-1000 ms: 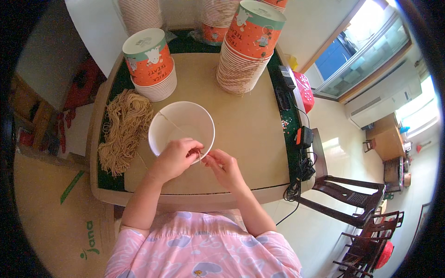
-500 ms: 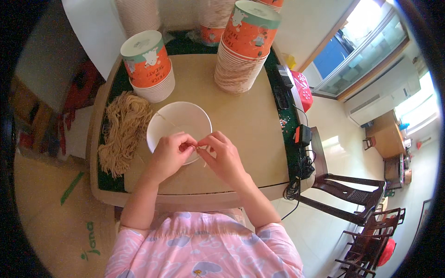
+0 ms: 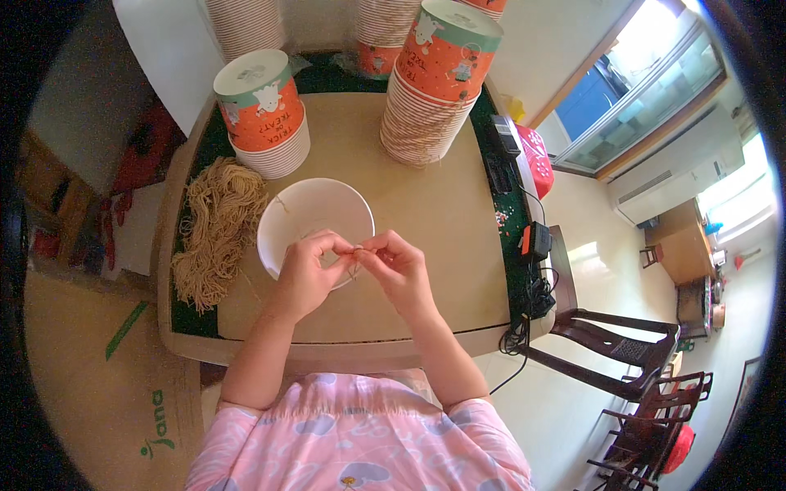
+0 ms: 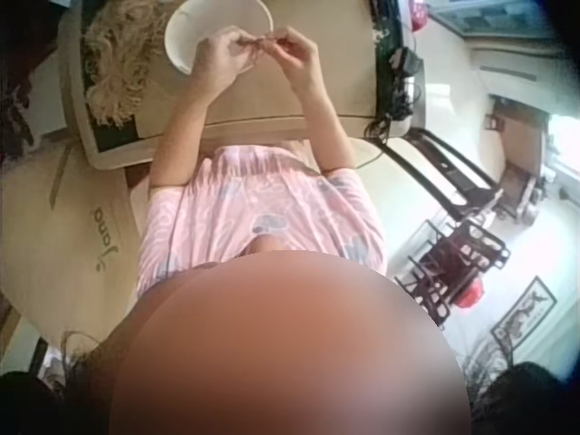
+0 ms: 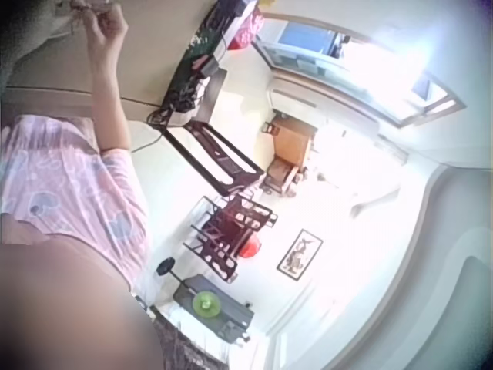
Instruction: Thread a thin string through pre-punched holes in a paper cup to prepare it for packaging.
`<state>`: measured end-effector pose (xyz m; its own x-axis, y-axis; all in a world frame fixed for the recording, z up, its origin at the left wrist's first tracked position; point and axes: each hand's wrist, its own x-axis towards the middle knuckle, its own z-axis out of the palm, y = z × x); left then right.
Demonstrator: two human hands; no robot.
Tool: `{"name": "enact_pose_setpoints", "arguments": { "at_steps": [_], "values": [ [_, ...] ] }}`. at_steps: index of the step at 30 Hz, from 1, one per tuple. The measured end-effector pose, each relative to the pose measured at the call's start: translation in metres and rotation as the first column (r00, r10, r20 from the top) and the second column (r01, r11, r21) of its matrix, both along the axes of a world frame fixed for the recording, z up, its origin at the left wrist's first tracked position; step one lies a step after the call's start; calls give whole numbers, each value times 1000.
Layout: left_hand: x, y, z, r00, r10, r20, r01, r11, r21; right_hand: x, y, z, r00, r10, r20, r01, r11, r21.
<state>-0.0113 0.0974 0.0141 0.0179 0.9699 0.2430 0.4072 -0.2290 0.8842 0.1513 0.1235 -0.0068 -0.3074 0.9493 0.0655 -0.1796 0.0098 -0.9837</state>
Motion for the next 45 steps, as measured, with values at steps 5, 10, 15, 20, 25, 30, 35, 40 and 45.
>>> {"name": "enact_pose_setpoints", "arguments": {
  "at_steps": [5, 10, 15, 20, 25, 30, 35, 40, 45],
  "values": [
    [1, -3, 2, 1000, -8, -1, 8, 1000, -25, 15, 7, -2, 979, -98, -180, 85, 993, -76],
    [-1, -4, -1, 999, -6, 37, 6, 1000, -17, 11, 4, 30, 981, 0, 192, -50, 965, 256],
    [2, -5, 5, 1000, -12, 20, 13, 1000, -17, 17, 8, 36, 867, -66, 493, -164, 897, 410],
    [0, -6, 7, 1000, -14, 2, 14, 1000, -16, 19, 9, 42, 800, -153, 581, -189, 854, 485],
    [-1, -5, 7, 999, -18, -28, 19, 999, 26, 23, 11, 34, 772, -125, 623, -227, 861, 455],
    [-2, -6, 6, 999, -25, -22, 26, 999, 21, 22, 11, 32, 727, -94, 680, -307, 841, 445],
    [-2, -5, 6, 999, -30, -18, 31, 999, 33, 20, 9, 27, 834, -39, 550, -220, 891, 397],
    [-4, -5, 7, 999, -20, -33, 19, 999, -26, 23, 11, 31, 848, -9, 530, -223, 901, 373],
    [-10, -6, 1, 998, -56, -8, 56, 997, -47, 22, 13, 31, 863, -37, 504, -200, 891, 407]
  ]
}}
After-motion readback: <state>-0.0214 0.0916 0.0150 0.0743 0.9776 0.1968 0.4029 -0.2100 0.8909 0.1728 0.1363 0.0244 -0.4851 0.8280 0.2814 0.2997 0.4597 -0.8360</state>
